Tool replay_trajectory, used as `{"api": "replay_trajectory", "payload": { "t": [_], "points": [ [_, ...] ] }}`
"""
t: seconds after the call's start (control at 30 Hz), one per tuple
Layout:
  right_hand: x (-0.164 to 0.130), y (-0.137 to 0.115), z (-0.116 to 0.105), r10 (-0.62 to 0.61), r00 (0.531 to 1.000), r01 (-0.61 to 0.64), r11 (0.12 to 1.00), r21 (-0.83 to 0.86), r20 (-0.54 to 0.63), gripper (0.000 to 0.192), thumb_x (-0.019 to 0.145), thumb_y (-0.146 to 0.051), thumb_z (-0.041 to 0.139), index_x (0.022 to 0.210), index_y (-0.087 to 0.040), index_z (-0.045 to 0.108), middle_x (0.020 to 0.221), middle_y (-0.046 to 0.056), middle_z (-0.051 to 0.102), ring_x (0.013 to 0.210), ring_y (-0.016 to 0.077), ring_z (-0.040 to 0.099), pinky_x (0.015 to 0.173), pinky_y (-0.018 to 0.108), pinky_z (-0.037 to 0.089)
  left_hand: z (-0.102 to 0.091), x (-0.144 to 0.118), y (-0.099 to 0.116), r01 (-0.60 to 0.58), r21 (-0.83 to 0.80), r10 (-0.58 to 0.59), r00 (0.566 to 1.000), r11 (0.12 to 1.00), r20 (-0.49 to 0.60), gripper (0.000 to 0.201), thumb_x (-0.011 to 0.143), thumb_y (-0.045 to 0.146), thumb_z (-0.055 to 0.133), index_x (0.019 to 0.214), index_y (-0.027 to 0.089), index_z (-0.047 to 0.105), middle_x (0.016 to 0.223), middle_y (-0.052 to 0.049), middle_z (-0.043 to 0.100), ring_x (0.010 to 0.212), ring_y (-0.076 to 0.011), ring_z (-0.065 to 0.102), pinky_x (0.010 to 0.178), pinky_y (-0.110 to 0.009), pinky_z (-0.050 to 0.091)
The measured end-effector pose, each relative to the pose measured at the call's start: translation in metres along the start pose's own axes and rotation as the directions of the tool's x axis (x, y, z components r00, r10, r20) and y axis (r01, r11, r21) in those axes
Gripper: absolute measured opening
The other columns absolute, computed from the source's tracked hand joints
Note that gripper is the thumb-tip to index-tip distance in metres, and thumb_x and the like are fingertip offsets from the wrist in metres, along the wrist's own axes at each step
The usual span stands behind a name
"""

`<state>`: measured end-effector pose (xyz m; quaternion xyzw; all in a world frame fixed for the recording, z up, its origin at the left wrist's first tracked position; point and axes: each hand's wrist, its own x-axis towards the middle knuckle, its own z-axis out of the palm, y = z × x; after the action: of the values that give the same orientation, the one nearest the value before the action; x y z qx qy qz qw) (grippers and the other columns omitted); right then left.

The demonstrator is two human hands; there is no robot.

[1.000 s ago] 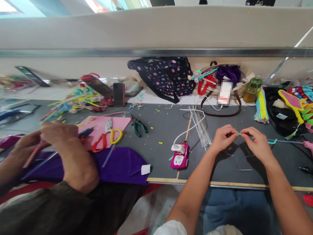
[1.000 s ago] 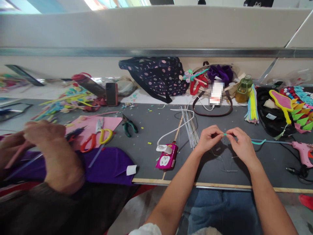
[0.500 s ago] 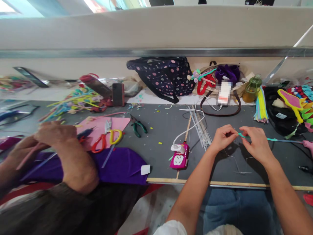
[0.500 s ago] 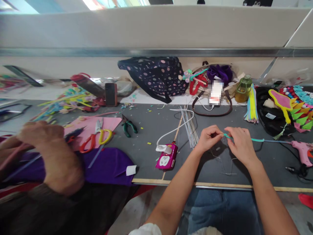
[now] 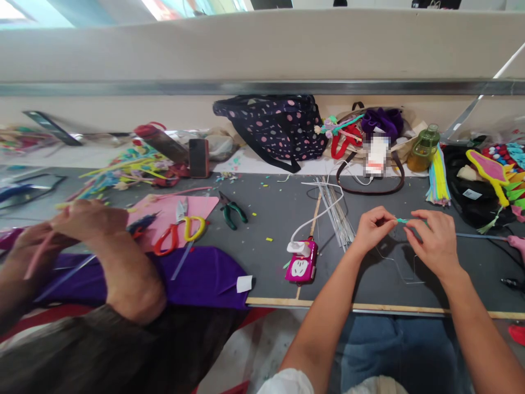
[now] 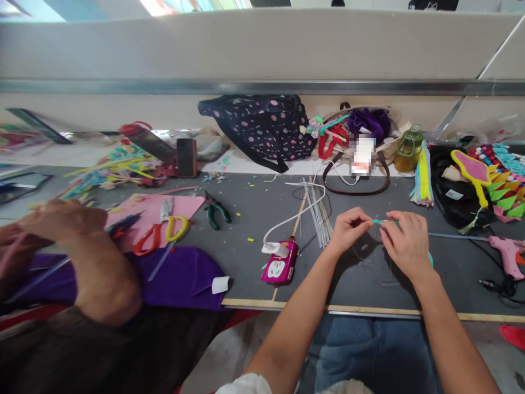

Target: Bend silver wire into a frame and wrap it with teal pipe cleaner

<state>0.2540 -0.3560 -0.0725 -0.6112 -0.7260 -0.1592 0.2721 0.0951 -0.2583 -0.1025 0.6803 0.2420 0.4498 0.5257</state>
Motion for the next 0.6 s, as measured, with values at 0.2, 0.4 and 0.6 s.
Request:
{"api": "replay_trajectory", "payload": {
  "t": [0.2,0.4,0.6],
  "points": [
    [-0.005,-0.005,0.002,0.054,0.998,-0.056,0.996,-0.071,-0.026,0.024,0.091,-0.022,0.055,0.112,-0.023,0.065,0.12,0.012,0.063,0.106,0.0297,0.053,0.089,0.046,0.037,-0.001,0.0,0.0,0.032,-0.033,-0.032,0.999,0.999,-0.018,0.022,0.08,0.035,0.071,0.072,0.014,0.07,0.067,-0.001,0.057,0.061,-0.0098,0.048,0.058,-0.024,0.034],
    [-0.011,-0.002,0.02,0.174,0.985,-0.174,0.985,0.01,0.009,0.015,0.09,-0.025,0.056,0.094,-0.023,0.07,0.116,0.011,0.062,0.106,0.0302,0.051,0.083,0.044,0.041,-0.001,0.001,-0.01,-0.002,0.059,0.003,1.0,0.998,-0.015,0.022,0.083,0.036,0.068,0.081,0.015,0.074,0.072,-0.002,0.061,0.064,-0.011,0.05,0.061,-0.024,0.038],
    [-0.016,0.006,0.043,0.249,0.968,-0.247,0.952,0.18,0.015,0.014,0.087,-0.027,0.059,0.08,-0.023,0.07,0.106,0.01,0.064,0.1,0.0275,0.054,0.081,0.044,0.048,-0.002,0.001,-0.022,-0.115,0.349,0.104,0.993,0.93,0.05,0.019,0.087,0.03,0.064,0.1,0.024,0.076,0.089,-0.005,0.065,0.082,-0.0154,0.059,0.074,-0.027,0.045]
  ]
}}
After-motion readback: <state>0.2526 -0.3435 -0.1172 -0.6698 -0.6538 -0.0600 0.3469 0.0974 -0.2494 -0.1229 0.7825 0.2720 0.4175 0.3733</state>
